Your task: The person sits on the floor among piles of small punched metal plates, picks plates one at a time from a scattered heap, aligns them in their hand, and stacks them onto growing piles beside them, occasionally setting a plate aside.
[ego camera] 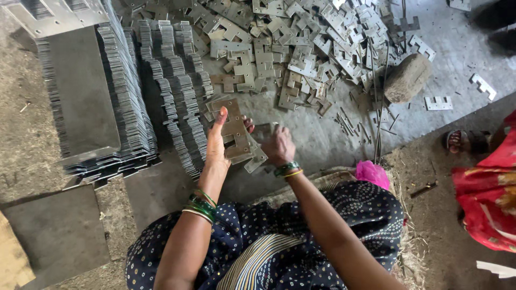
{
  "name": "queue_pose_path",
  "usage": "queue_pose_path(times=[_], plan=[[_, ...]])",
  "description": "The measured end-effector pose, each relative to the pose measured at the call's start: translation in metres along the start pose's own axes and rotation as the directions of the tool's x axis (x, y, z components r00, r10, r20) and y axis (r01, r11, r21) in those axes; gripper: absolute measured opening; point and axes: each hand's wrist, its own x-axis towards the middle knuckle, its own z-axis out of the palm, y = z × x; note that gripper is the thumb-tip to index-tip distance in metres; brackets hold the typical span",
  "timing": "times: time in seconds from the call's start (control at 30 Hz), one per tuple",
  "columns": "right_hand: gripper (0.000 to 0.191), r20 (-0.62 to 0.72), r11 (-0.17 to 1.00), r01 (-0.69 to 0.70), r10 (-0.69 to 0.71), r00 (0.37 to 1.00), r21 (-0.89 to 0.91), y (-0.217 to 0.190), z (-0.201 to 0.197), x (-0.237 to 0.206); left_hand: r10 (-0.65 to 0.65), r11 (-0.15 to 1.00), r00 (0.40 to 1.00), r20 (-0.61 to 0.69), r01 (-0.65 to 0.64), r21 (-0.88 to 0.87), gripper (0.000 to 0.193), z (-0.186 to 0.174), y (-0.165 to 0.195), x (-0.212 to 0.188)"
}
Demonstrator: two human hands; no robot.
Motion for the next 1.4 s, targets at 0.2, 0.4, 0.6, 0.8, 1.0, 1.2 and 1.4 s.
queue_pose_path(times=[0.2, 0.4, 0.6, 0.8, 1.0, 1.2, 1.4], plan=[[0.036, -0.053, 0.988, -0.155, 0.156, 0.986, 0.025, 0.076, -0.036, 0.022, 0.011, 1.0, 0.999, 0.031, -0.012, 0.015, 0.061, 0.001, -0.002, 0.001], [0.047, 0.117, 0.746, -0.168, 0.121, 0.986, 0.644, 0.088, -0.096, 0.045, -0.006, 0.987, 1.0, 0.018, 0.003, 0.164, 0.067, -0.002, -0.012, 0.003], [0.053, 0.134, 0.75, -0.055, -0.046, 0.99, 0.659, 0.057, -0.129, 0.029, -0.133, 0.936, 0.989, -0.067, 0.148, 0.318, 0.063, -0.013, -0.022, 0.001], [0.055, 0.205, 0.881, -0.314, 0.254, 0.945, 0.354, 0.085, -0.101, -0.027, -0.041, 0.612, 0.975, 0.217, -0.147, 0.777, 0.037, 0.002, -0.041, 0.005], [0.089, -0.07, 0.916, 0.086, -0.063, 0.996, 0.392, 0.096, -0.058, -0.066, -0.323, -0.52, 0.778, 0.539, -0.622, 0.585, 0.016, 0.013, -0.109, 0.025], [0.076, -0.076, 0.915, 0.326, -0.318, 0.945, 0.235, 0.087, -0.042, -0.058, -0.291, -0.672, 0.726, 0.623, -0.619, 0.407, 0.003, 0.026, -0.136, 0.024], [0.058, -0.034, 0.911, 0.373, -0.373, 0.927, 0.174, 0.082, -0.037, -0.049, 0.007, -0.377, 0.855, 0.518, -0.478, 0.794, 0.054, 0.029, -0.072, -0.005]])
